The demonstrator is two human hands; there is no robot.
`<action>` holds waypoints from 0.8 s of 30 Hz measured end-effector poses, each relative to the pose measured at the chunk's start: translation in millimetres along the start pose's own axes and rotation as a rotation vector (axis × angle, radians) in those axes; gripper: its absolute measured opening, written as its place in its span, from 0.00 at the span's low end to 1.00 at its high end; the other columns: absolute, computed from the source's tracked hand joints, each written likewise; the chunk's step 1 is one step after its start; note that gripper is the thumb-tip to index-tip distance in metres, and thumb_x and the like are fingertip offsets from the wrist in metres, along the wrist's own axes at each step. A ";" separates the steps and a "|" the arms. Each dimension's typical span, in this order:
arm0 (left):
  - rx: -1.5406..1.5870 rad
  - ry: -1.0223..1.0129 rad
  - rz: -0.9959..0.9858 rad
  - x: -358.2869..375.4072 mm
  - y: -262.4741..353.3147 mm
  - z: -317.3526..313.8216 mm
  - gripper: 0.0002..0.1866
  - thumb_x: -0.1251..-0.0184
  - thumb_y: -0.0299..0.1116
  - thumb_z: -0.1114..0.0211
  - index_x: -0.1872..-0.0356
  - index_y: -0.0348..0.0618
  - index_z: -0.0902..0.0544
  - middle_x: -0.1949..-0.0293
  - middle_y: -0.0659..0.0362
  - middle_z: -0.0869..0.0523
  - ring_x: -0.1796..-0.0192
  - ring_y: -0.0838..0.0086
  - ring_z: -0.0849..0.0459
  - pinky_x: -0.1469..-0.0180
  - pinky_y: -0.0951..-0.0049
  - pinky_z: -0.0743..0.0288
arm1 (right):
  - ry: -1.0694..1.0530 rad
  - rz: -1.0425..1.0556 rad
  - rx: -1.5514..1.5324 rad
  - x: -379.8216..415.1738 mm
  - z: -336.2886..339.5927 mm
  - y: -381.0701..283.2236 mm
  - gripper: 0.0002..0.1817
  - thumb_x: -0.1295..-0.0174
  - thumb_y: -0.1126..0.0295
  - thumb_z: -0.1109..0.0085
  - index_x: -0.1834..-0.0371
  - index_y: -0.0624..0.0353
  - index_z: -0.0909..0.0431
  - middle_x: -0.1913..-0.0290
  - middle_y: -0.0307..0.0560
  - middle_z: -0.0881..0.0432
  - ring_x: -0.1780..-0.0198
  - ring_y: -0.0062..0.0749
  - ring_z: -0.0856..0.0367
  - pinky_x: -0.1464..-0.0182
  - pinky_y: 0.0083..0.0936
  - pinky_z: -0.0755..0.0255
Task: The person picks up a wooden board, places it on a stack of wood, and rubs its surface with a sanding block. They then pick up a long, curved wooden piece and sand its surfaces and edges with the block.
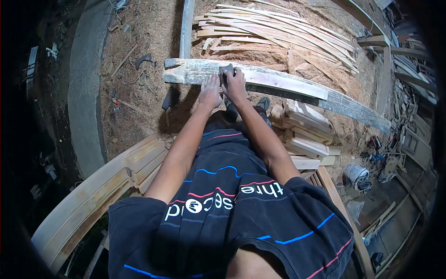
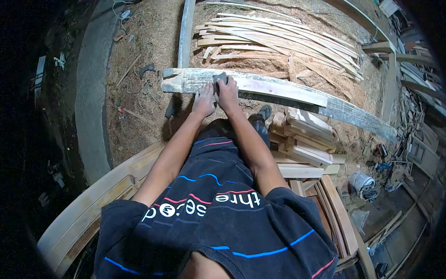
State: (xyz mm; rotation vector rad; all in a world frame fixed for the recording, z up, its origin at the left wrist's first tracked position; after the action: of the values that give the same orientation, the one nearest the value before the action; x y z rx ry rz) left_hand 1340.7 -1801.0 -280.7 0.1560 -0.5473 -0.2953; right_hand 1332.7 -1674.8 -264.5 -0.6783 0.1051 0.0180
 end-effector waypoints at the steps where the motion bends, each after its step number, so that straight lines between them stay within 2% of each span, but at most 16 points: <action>1: 0.006 0.003 0.004 -0.9 0.2 -1.7 0.53 0.37 0.45 0.30 0.16 0.38 0.50 0.15 0.50 0.48 0.14 0.59 0.50 0.16 0.48 0.52 | 0.005 -0.001 0.007 3.9 9.1 3.2 0.30 0.47 0.70 0.29 0.37 0.54 0.24 0.37 0.70 0.29 0.41 0.66 0.26 0.39 0.55 0.29; 3: 0.062 0.065 -0.024 -5.8 0.7 -7.0 0.53 0.38 0.43 0.30 0.16 0.38 0.50 0.15 0.48 0.47 0.14 0.58 0.49 0.16 0.46 0.52 | -0.018 0.010 0.002 10.5 36.1 22.8 0.34 0.49 0.70 0.29 0.35 0.56 0.27 0.38 0.69 0.27 0.41 0.64 0.26 0.40 0.54 0.29; 4: 0.070 0.068 -0.031 -7.5 5.6 -4.9 0.53 0.38 0.43 0.30 0.16 0.38 0.50 0.15 0.48 0.47 0.14 0.58 0.49 0.16 0.46 0.52 | -0.012 -0.120 0.022 12.2 44.7 45.2 0.42 0.53 0.68 0.26 0.31 0.61 0.31 0.39 0.68 0.27 0.41 0.63 0.26 0.40 0.53 0.29; 6: -0.020 0.126 -0.074 -12.4 15.8 2.3 0.56 0.39 0.44 0.28 0.16 0.37 0.52 0.15 0.45 0.49 0.14 0.52 0.51 0.17 0.43 0.53 | 0.024 -0.124 0.311 19.0 77.5 72.8 0.50 0.57 0.65 0.23 0.27 0.65 0.36 0.40 0.67 0.28 0.42 0.64 0.26 0.40 0.54 0.29; 8: -0.058 0.200 -0.137 -22.9 25.9 1.9 0.55 0.39 0.45 0.28 0.16 0.37 0.51 0.16 0.46 0.48 0.14 0.53 0.49 0.17 0.43 0.52 | 0.020 -0.384 0.180 25.5 101.3 114.9 0.49 0.58 0.63 0.18 0.31 0.64 0.34 0.42 0.65 0.28 0.42 0.62 0.27 0.40 0.53 0.28; 10: -0.184 0.167 -0.267 -29.3 46.9 11.5 0.55 0.41 0.45 0.26 0.17 0.37 0.48 0.16 0.48 0.46 0.15 0.56 0.48 0.17 0.44 0.52 | -0.029 -0.344 0.248 26.3 125.4 132.5 0.52 0.58 0.63 0.17 0.29 0.66 0.38 0.43 0.67 0.29 0.42 0.63 0.27 0.41 0.53 0.28; 11: -0.113 0.122 -0.305 -34.3 55.5 17.0 0.52 0.43 0.39 0.27 0.18 0.38 0.43 0.17 0.47 0.42 0.15 0.57 0.45 0.16 0.45 0.56 | -0.090 -0.289 0.264 24.2 132.6 138.6 0.53 0.58 0.63 0.16 0.29 0.66 0.37 0.42 0.68 0.30 0.42 0.64 0.27 0.41 0.53 0.27; 14: -0.153 -0.044 -0.298 -46.8 79.8 26.1 0.51 0.43 0.38 0.26 0.18 0.41 0.43 0.17 0.48 0.42 0.15 0.58 0.46 0.15 0.47 0.57 | -0.169 -0.182 0.283 23.1 141.5 163.9 0.53 0.60 0.64 0.16 0.29 0.63 0.37 0.40 0.67 0.30 0.43 0.64 0.26 0.41 0.52 0.26; 15: -0.169 0.032 -0.307 -54.1 82.9 19.1 0.49 0.42 0.37 0.27 0.19 0.42 0.41 0.21 0.48 0.34 0.18 0.58 0.39 0.17 0.47 0.51 | -0.170 -0.141 0.328 23.7 144.1 164.4 0.53 0.61 0.64 0.15 0.30 0.63 0.37 0.39 0.65 0.31 0.44 0.63 0.25 0.41 0.52 0.25; 16: -0.168 0.033 -0.310 -61.3 85.5 14.8 0.49 0.42 0.37 0.27 0.19 0.42 0.41 0.21 0.48 0.34 0.18 0.58 0.39 0.17 0.47 0.51 | -0.172 -0.100 0.372 23.5 148.9 158.7 0.53 0.62 0.64 0.15 0.30 0.63 0.37 0.38 0.64 0.31 0.44 0.63 0.25 0.41 0.52 0.25; 17: -0.163 -0.022 -0.292 -71.0 86.1 9.1 0.48 0.42 0.37 0.27 0.20 0.42 0.39 0.24 0.49 0.30 0.20 0.58 0.35 0.19 0.47 0.46 | -0.215 -0.113 0.457 23.6 150.4 155.2 0.43 0.53 0.66 0.21 0.33 0.62 0.33 0.40 0.58 0.27 0.43 0.58 0.23 0.42 0.50 0.24; 18: -0.159 -0.075 -0.272 -78.9 86.5 8.5 0.46 0.42 0.36 0.26 0.21 0.42 0.37 0.27 0.49 0.26 0.23 0.59 0.31 0.21 0.48 0.41 | -0.212 -0.110 0.458 20.4 144.9 159.3 0.43 0.53 0.66 0.21 0.33 0.62 0.33 0.40 0.58 0.27 0.43 0.58 0.23 0.42 0.50 0.24; 19: -0.150 0.000 -0.299 -81.8 87.1 12.6 0.41 0.43 0.33 0.26 0.26 0.43 0.32 0.36 0.50 0.18 0.31 0.59 0.21 0.28 0.48 0.33 | -0.293 -0.119 0.567 22.3 135.3 163.6 0.36 0.48 0.67 0.26 0.35 0.61 0.30 0.42 0.56 0.25 0.41 0.56 0.23 0.41 0.50 0.24; 20: -0.151 0.005 -0.298 -87.0 87.8 14.0 0.41 0.43 0.33 0.26 0.26 0.43 0.32 0.36 0.50 0.18 0.31 0.59 0.21 0.28 0.48 0.33 | -0.370 -0.125 0.677 21.2 128.2 169.9 0.30 0.44 0.69 0.31 0.37 0.60 0.28 0.44 0.53 0.23 0.39 0.53 0.23 0.40 0.49 0.25; 21: -0.141 -0.058 -0.270 -91.7 88.6 17.3 0.39 0.44 0.32 0.26 0.28 0.43 0.30 0.39 0.51 0.16 0.34 0.59 0.18 0.29 0.48 0.31 | -0.365 -0.120 0.677 16.7 126.7 175.5 0.30 0.44 0.69 0.31 0.37 0.60 0.28 0.44 0.53 0.23 0.39 0.53 0.23 0.40 0.49 0.25; 24: -0.143 -0.173 -0.253 -91.7 89.2 19.2 0.34 0.46 0.28 0.27 0.34 0.45 0.27 0.46 0.52 0.11 0.40 0.58 0.13 0.32 0.46 0.29 | -0.225 0.105 0.734 15.3 127.8 171.1 0.19 0.42 0.70 0.37 0.47 0.59 0.26 0.50 0.52 0.23 0.42 0.50 0.24 0.36 0.48 0.32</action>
State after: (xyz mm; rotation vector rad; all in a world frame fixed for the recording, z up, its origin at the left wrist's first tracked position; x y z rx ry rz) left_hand 1276.8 -1688.8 -289.3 0.0609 -0.6761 -0.5970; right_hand 1350.9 -1461.7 -274.1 0.0656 -0.0712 0.1494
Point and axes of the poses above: each hand's wrist, its own x-axis away from the middle knuckle, its own z-axis out of the back of the hand, y = z × x, the point moved 5 cm from there along -x, towards the middle knuckle
